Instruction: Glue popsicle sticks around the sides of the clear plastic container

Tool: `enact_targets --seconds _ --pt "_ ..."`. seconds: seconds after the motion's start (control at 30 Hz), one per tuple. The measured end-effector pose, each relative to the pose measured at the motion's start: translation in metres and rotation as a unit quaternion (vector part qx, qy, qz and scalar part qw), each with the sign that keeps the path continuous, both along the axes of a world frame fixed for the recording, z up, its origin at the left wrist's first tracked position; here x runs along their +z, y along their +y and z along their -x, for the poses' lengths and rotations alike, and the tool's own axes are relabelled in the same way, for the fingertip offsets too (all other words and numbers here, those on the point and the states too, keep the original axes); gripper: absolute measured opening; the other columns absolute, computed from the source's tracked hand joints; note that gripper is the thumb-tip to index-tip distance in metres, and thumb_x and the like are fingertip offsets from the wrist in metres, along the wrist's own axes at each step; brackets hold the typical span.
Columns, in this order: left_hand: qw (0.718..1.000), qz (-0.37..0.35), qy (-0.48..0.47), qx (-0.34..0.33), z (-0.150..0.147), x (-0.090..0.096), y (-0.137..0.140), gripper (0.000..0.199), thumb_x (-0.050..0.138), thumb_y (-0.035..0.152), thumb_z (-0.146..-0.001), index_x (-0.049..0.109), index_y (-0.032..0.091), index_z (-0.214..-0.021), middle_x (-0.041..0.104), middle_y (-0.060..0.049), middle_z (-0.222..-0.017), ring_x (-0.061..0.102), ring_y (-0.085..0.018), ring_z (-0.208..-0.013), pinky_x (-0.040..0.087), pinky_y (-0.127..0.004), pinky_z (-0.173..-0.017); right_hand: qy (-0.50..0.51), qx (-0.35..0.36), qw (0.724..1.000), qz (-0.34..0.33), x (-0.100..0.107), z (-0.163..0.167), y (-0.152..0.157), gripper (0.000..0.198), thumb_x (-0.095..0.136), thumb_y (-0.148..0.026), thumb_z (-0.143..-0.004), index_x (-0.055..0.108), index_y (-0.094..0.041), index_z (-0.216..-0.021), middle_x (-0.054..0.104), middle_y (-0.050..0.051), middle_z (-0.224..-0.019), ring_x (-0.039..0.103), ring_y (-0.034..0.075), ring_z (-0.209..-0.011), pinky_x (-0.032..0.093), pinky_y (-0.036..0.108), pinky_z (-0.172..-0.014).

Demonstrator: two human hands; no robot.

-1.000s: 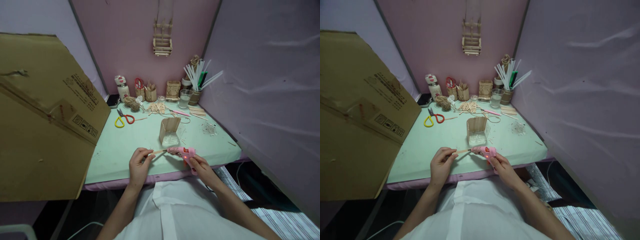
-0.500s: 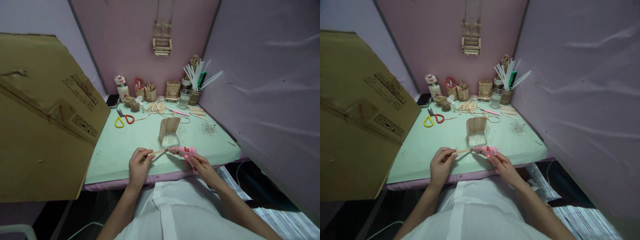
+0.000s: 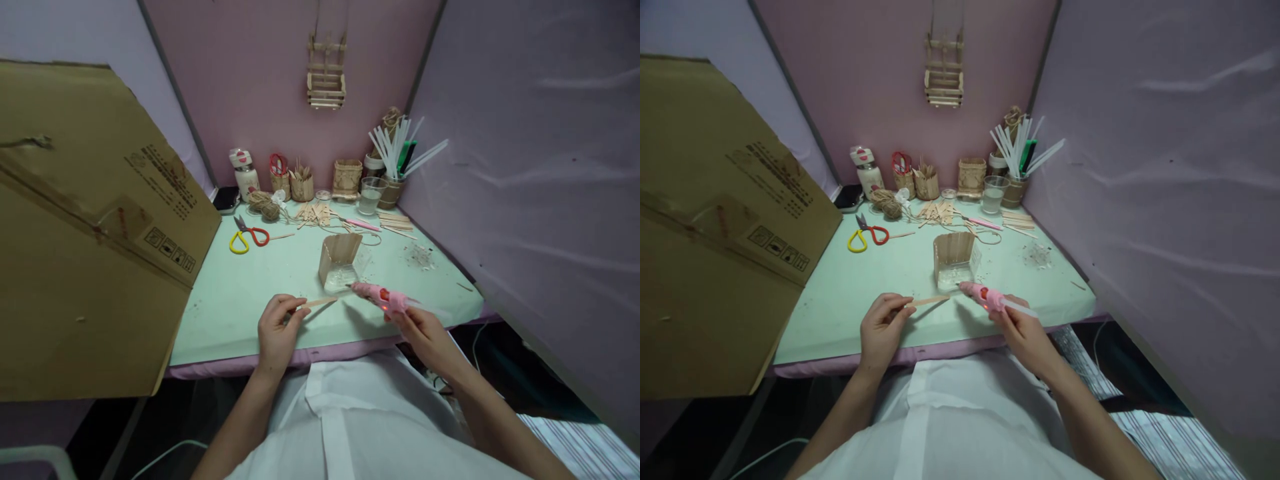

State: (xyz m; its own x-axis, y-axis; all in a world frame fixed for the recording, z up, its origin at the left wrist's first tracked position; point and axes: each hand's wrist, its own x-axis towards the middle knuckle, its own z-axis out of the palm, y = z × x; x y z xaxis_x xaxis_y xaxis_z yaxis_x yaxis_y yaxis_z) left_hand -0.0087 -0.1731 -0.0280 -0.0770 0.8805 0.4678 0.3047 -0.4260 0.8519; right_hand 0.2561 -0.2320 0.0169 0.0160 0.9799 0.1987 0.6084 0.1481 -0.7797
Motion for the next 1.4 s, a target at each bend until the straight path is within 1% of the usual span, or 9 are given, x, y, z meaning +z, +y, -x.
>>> enact_targets --seconds 0.17,0.4,0.57,0.63,0.7,0.8,0.9,1.03,1.4 --pt "1.000 -0.005 -0.012 -0.005 0.000 0.000 -0.001 0.008 0.071 0.027 -0.082 0.075 0.023 -0.087 0.066 -0.001 -0.085 0.061 -0.013 -0.075 0.052 -0.025 -0.072 -0.107 -0.095 0.985 -0.101 -0.001 -0.036 0.011 0.040 0.044 -0.053 -0.093 0.065 -0.020 -0.103 0.069 0.009 -0.093 0.060 0.024 -0.086 0.043 0.036 -0.078" --pt "0.999 0.005 -0.044 0.000 0.000 -0.002 -0.002 0.007 0.071 0.027 -0.081 0.075 0.022 -0.085 0.074 -0.003 -0.090 0.068 -0.017 -0.086 0.056 -0.029 -0.080 -0.357 -0.274 0.893 0.006 -0.036 -0.076 0.036 0.044 0.051 -0.050 -0.087 0.068 -0.014 -0.106 0.070 0.015 -0.090 0.060 0.032 -0.088 0.038 0.041 -0.073" --pt "0.999 -0.019 -0.039 0.010 0.000 -0.003 -0.004 0.008 0.071 0.028 -0.082 0.075 0.022 -0.085 0.075 -0.004 -0.088 0.070 -0.017 -0.083 0.057 -0.030 -0.077 -0.416 -0.303 0.857 -0.003 -0.026 -0.067 0.032 0.050 0.058 -0.052 -0.085 0.065 -0.012 -0.114 0.065 0.021 -0.108 0.056 0.037 -0.099 0.037 0.043 -0.076" --pt "0.999 -0.044 -0.027 0.011 -0.001 -0.002 -0.004 0.008 0.070 0.027 -0.083 0.075 0.022 -0.087 0.075 -0.003 -0.088 0.069 -0.016 -0.082 0.057 -0.029 -0.076 -0.389 -0.300 0.868 -0.072 -0.012 -0.051 0.026 0.047 0.059 -0.052 -0.085 0.064 -0.016 -0.115 0.064 0.019 -0.110 0.055 0.036 -0.101 0.036 0.044 -0.080" --pt "0.996 -0.083 -0.006 0.012 -0.003 -0.001 -0.006 0.007 0.070 0.025 -0.084 0.074 0.022 -0.088 0.075 -0.003 -0.088 0.070 -0.016 -0.082 0.057 -0.030 -0.077 -0.314 -0.248 0.904 -0.151 0.006 -0.024 0.018 0.033 0.056 -0.048 -0.089 0.066 -0.021 -0.106 0.067 0.012 -0.103 0.056 0.030 -0.097 0.035 0.043 -0.084" --pt "0.988 -0.150 0.042 0.015 -0.007 0.005 -0.010 0.008 0.069 0.022 -0.085 0.073 0.022 -0.091 0.076 -0.003 -0.087 0.070 -0.017 -0.084 0.057 -0.033 -0.080 -0.196 -0.060 0.951 -0.233 0.029 0.031 0.006 0.016 0.057 -0.036 -0.093 0.066 -0.024 -0.094 0.067 0.005 -0.090 0.058 0.022 -0.090 0.035 0.038 -0.084" --pt "0.974 -0.204 0.097 0.025 -0.010 0.014 -0.016 0.011 0.067 0.019 -0.086 0.072 0.022 -0.096 0.076 -0.003 -0.088 0.071 -0.018 -0.085 0.057 -0.034 -0.081 -0.158 0.041 0.951 -0.261 0.039 0.083 0.001 0.011 0.059 -0.029 -0.092 0.067 -0.024 -0.087 0.067 0.001 -0.082 0.056 0.018 -0.084 0.031 0.037 -0.085" --pt "0.958 -0.248 0.142 0.027 -0.011 0.021 -0.021 0.020 0.062 0.013 -0.088 0.070 0.022 -0.104 0.077 -0.005 -0.094 0.071 -0.018 -0.090 0.057 -0.034 -0.084 -0.168 0.026 0.950 -0.261 0.038 0.111 0.006 0.013 0.061 -0.029 -0.092 0.067 -0.023 -0.083 0.067 0.000 -0.079 0.053 0.017 -0.083 0.028 0.038 -0.084" --pt "0.941 -0.270 0.198 0.044 -0.026 0.027 -0.017 0.017 0.059 0.010 -0.088 0.068 0.019 -0.100 0.077 -0.004 -0.093 0.071 -0.018 -0.088 0.054 -0.033 -0.082 -0.239 -0.032 0.929 -0.282 0.030 0.107 0.013 0.016 0.061 -0.023 -0.091 0.065 -0.021 -0.076 0.065 0.001 -0.073 0.049 0.018 -0.080 0.025 0.039 -0.081"
